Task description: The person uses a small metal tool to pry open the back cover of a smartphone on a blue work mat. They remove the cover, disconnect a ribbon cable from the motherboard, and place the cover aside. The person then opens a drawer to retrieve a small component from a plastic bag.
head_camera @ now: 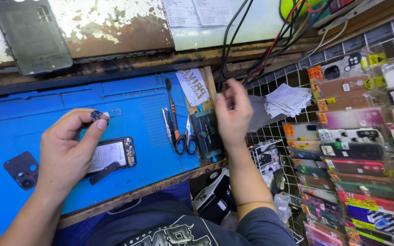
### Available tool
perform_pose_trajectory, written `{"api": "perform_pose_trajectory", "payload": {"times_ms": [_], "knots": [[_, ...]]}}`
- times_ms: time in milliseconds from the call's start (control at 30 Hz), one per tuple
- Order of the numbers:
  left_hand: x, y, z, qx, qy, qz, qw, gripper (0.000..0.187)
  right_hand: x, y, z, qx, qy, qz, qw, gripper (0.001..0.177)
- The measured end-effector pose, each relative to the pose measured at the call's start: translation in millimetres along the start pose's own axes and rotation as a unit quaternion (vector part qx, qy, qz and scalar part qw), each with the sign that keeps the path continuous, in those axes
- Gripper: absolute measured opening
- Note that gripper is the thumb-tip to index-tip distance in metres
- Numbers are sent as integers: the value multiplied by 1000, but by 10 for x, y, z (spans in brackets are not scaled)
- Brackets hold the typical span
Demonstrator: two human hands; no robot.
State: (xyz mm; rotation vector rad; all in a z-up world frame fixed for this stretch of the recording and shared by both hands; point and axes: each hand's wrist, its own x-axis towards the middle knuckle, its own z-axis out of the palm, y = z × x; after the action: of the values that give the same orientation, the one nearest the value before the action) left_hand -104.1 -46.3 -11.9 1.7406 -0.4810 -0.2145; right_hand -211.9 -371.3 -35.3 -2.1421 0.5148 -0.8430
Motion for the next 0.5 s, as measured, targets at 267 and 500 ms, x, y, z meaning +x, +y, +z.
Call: {"api": "perform_pose_trajectory", "payload": {"times_ms": [267, 500], "knots": [[-150, -114, -63, -9, 10, -24, 1000, 11, -30, -80, 491, -148, -193, -65, 968, 35], [-199, -255, -95, 7, 23, -31, 999, 11, 47, -11, 458, -126, -96, -70, 985, 20]]}}
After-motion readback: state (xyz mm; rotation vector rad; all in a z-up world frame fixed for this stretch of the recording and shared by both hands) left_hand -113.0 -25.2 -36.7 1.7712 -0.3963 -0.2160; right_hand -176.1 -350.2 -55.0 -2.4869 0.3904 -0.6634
